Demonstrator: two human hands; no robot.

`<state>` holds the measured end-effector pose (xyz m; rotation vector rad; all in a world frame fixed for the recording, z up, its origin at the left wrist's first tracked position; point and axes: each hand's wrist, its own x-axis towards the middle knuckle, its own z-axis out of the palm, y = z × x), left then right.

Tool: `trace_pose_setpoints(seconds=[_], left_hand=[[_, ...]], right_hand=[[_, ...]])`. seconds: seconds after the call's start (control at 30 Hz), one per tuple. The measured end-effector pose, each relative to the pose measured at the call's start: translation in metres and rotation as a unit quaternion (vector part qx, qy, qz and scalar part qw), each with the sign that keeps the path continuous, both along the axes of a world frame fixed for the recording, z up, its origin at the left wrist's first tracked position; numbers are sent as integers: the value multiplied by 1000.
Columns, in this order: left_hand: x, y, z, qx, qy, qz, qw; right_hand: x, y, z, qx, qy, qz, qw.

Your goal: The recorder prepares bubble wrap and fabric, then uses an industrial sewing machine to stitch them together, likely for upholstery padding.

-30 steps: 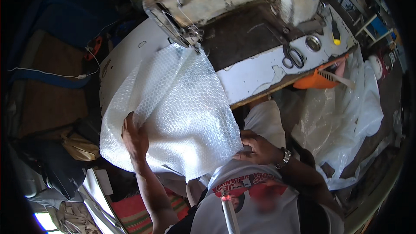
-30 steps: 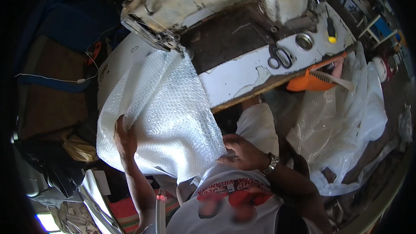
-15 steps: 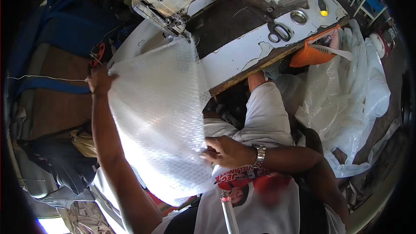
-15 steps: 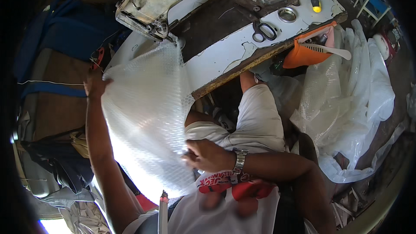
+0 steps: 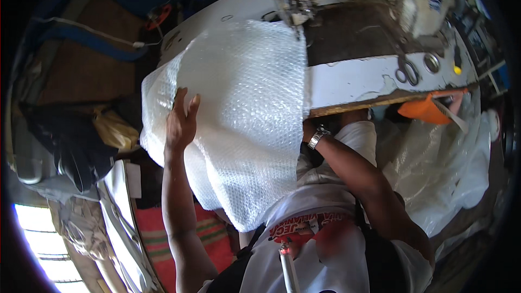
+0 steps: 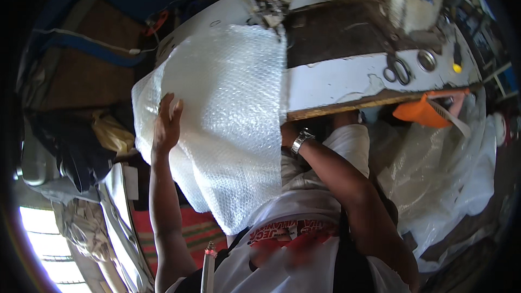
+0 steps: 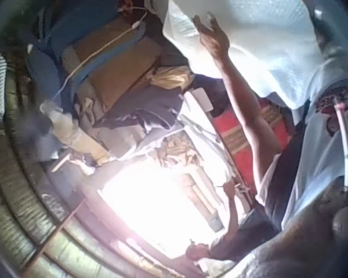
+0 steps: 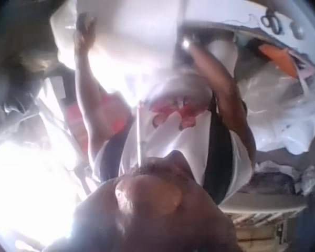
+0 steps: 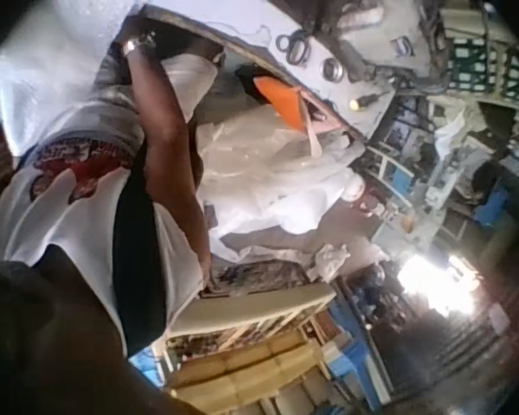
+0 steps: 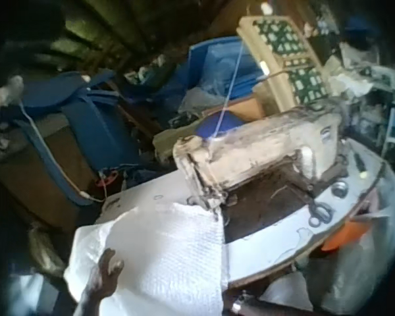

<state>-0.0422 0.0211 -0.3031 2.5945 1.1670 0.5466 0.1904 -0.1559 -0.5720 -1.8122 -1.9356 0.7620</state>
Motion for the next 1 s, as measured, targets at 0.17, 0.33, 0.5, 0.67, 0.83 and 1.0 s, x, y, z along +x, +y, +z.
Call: trace_pose_setpoints(seconds=[0.17, 0.33, 0.5, 0.67, 0.83, 1.0], left_hand=[[-14, 76, -40, 10, 37, -11, 999], [-9, 114, -55, -13, 52, -21, 998], [1, 107, -28, -109, 44, -30, 993], [3, 76, -22, 63, 91, -35, 993], [42, -77, 16, 292, 34, -238, 926], [19, -239, -35, 91, 113, -241, 960]], right_hand=[[-48, 17, -1, 267, 150, -103, 946], [-79, -61, 37, 251, 235, 19, 939], [-80, -141, 244, 176, 547, 21, 818], [-77, -172, 134, -83, 92, -11, 992], [-84, -190, 152, -38, 144, -72, 986], [-79, -202, 150, 59, 151, -51, 985]])
